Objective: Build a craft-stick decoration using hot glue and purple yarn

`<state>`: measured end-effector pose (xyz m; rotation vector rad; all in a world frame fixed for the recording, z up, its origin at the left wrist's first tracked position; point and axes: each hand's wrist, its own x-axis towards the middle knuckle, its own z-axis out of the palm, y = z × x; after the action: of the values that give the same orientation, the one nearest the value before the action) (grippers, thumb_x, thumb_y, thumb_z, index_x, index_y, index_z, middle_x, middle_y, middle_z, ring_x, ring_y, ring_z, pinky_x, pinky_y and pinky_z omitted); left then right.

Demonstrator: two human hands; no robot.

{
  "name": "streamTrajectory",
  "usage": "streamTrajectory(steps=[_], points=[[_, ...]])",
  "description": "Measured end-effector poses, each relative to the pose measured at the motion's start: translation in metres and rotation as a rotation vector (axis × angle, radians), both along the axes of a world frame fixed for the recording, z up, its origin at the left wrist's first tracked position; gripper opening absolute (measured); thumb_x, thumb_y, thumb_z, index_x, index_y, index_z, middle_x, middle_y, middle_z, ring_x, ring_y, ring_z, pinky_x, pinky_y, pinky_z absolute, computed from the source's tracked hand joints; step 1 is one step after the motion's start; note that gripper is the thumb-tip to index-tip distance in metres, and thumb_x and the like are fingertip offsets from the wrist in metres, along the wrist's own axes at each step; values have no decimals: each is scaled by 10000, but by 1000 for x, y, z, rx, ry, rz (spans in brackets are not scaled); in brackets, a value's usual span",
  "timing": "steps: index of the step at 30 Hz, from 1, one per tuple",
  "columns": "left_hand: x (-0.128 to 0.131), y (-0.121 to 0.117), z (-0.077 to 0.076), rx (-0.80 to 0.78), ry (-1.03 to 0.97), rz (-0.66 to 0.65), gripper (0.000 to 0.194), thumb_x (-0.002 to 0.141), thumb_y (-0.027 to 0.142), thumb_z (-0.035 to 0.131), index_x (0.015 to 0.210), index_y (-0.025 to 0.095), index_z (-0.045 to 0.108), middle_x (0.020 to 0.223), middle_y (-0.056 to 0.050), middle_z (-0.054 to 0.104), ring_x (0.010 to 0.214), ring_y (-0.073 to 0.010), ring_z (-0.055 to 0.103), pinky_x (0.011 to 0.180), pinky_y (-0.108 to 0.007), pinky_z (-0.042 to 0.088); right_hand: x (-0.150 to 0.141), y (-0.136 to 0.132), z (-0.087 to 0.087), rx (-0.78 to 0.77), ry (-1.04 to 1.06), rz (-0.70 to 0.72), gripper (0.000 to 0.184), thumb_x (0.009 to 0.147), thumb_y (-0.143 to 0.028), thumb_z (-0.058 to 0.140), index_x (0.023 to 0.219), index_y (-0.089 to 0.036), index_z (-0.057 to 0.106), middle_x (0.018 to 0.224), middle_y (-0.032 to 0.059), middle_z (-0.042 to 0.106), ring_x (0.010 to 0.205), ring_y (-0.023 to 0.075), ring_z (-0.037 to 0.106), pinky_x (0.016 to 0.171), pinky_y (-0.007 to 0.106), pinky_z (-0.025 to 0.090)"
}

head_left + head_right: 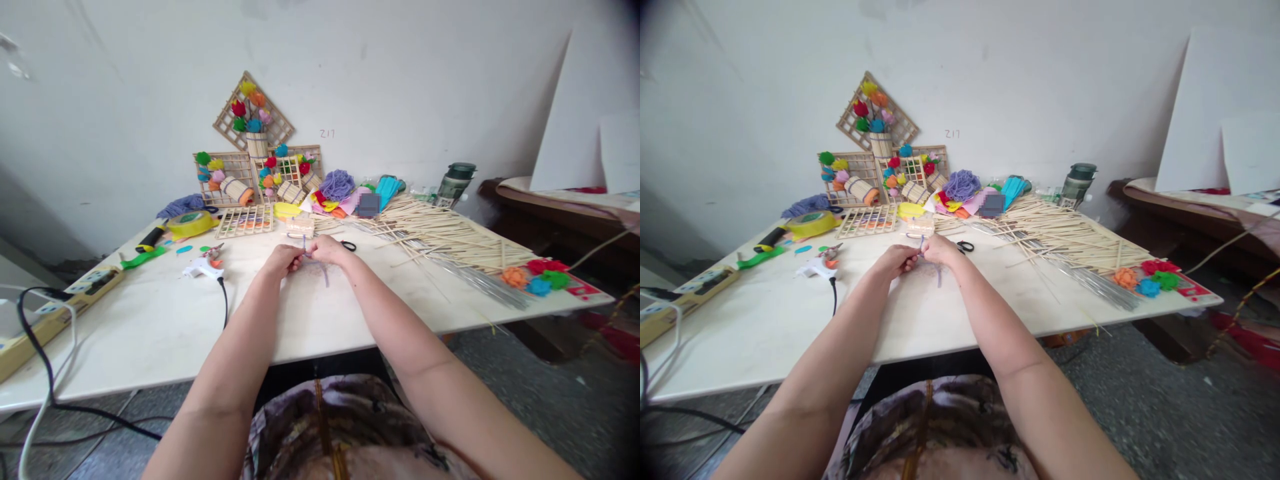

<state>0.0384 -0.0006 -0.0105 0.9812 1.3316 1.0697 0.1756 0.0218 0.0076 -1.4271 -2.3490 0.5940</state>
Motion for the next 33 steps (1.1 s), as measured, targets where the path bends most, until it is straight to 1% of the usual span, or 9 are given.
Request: streamTrajectory(steps=[5,12,15,19,23,25,27,31,33], points=[[1,0,-1,9,5,20,255,712,111,655,533,130,474,407,42,429,310,-24,321,338,-174,204,-2,-3,7,33,-154,-213,237,680,-214,625,889,-205,735,943,86,705,914,244,635,702,259,426],[1,-1,0,25,26,26,232,746,68,577,558,136,461,411,46,424,301,-24,311,337,-176,199,14,9,10,54,-256,-487,353,745,-220,594,1069,-96,661,1070,208,641,1037,271,592,814,305,442],[1,-1,0,29,23,23,226,728,67,597,564,138,460,412,48,424,303,-24,306,339,-175,199,24,9,12,130,-250,-571,379,760,-225,571,1103,-79,640,1133,215,600,1111,292,534,856,340,436],[0,0,-1,25,32,-1,217,729,81,603,570,138,468,410,44,430,306,-29,313,340,-177,210,28,6,15,305,-202,-634,350,790,-253,519,1063,-83,656,1156,210,579,1138,310,495,890,378,417],[-1,0,-2,26,37,-26,227,737,98,611,563,138,471,410,45,425,308,-30,318,340,-179,210,21,5,13,316,-83,-550,319,825,-262,451,1004,-127,679,1037,174,646,1008,267,580,817,330,432],[-2,0,-2,29,37,-30,227,742,103,612,562,137,478,408,46,421,309,-31,321,341,-179,210,13,7,7,251,-20,-447,271,797,-244,474,910,-163,706,958,128,677,923,242,610,751,293,435],[-2,0,-3,24,34,-32,243,735,118,632,551,139,475,405,45,420,309,-30,322,342,-179,208,6,8,1,126,51,-323,215,745,-211,515,798,-180,721,820,80,687,813,209,618,676,255,424],[-2,1,-3,15,20,-43,270,713,153,678,544,144,468,405,47,423,307,-27,321,346,-180,200,-8,5,-8,-99,199,-212,173,708,-207,545,708,-159,711,545,10,568,572,139,535,536,218,371],[-3,1,-3,22,18,-46,264,710,164,690,554,141,478,410,47,426,310,-28,324,349,-182,204,-11,2,-10,-177,266,-193,172,702,-190,532,698,-151,699,481,-18,492,494,110,467,494,210,338]])
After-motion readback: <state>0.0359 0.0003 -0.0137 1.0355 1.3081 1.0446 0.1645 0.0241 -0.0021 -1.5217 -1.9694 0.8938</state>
